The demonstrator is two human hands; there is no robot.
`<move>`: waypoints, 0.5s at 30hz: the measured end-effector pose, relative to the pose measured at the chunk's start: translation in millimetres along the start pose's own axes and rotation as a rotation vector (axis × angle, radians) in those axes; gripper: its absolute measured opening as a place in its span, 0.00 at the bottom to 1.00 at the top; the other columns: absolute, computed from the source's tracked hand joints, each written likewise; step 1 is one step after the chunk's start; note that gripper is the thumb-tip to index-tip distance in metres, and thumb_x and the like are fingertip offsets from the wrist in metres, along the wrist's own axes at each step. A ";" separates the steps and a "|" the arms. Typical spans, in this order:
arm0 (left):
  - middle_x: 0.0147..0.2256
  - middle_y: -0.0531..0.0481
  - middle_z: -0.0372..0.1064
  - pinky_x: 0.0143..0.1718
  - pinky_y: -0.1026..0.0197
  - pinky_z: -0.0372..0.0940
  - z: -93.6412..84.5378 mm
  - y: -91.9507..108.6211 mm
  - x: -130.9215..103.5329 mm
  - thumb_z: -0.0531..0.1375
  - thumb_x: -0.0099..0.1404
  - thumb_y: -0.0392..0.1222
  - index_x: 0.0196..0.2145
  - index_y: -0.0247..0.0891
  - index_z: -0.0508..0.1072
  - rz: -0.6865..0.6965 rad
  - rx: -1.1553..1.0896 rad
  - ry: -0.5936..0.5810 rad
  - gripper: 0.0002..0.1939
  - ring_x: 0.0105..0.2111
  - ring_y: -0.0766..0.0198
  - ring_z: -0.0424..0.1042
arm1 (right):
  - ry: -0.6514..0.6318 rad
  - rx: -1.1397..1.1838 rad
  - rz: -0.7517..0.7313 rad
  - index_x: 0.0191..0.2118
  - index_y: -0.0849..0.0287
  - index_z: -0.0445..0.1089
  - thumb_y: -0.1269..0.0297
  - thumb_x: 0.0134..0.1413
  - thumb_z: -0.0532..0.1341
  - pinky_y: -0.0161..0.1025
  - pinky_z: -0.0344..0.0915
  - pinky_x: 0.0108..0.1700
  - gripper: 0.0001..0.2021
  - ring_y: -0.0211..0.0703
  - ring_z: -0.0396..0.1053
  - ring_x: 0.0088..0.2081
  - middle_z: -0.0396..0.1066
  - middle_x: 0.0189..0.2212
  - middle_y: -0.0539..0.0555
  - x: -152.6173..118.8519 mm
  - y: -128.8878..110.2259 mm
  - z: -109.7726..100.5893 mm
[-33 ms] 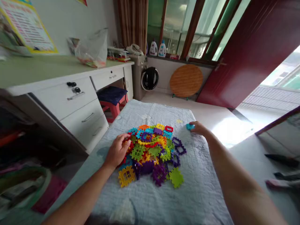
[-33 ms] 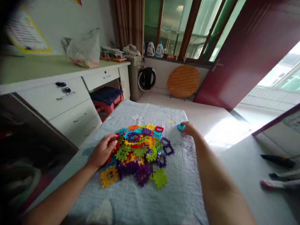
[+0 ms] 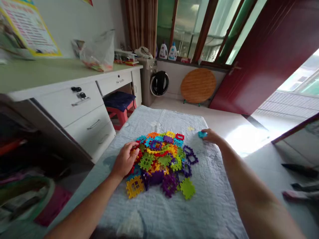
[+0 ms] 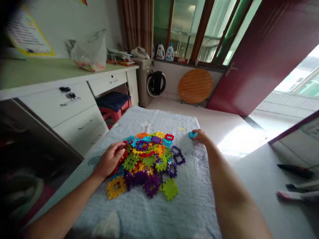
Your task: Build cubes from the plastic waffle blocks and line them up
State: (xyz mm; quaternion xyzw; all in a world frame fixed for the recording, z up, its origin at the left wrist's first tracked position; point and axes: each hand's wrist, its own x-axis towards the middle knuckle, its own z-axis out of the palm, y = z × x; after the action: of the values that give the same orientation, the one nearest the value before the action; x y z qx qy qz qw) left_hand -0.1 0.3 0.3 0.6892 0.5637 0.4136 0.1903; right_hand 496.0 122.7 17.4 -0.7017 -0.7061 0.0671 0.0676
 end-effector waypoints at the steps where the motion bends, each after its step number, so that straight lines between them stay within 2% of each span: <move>1: 0.48 0.42 0.68 0.57 0.47 0.61 -0.2 0.1 0.4 0.52 0.65 0.50 0.46 0.36 0.69 0.002 0.003 0.000 0.18 0.51 0.53 0.67 | -0.001 0.001 -0.001 0.51 0.61 0.73 0.68 0.37 0.66 0.44 0.65 0.52 0.29 0.55 0.70 0.48 0.71 0.49 0.62 0.2 -0.1 0.0; 15: 0.47 0.43 0.69 0.55 0.49 0.62 -2.7 4.8 1.6 0.51 0.66 0.49 0.46 0.36 0.70 0.033 0.038 0.013 0.18 0.50 0.54 0.68 | 0.000 0.049 0.003 0.46 0.59 0.75 0.71 0.31 0.68 0.45 0.65 0.51 0.27 0.54 0.71 0.46 0.73 0.45 0.59 4.3 -8.0 -4.3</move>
State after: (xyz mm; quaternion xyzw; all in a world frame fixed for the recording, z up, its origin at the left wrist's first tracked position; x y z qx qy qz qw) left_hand 0.8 -0.2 6.0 0.6993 0.5611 0.4103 0.1668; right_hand 488.9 126.9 23.2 -0.7009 -0.7031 0.0846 0.0847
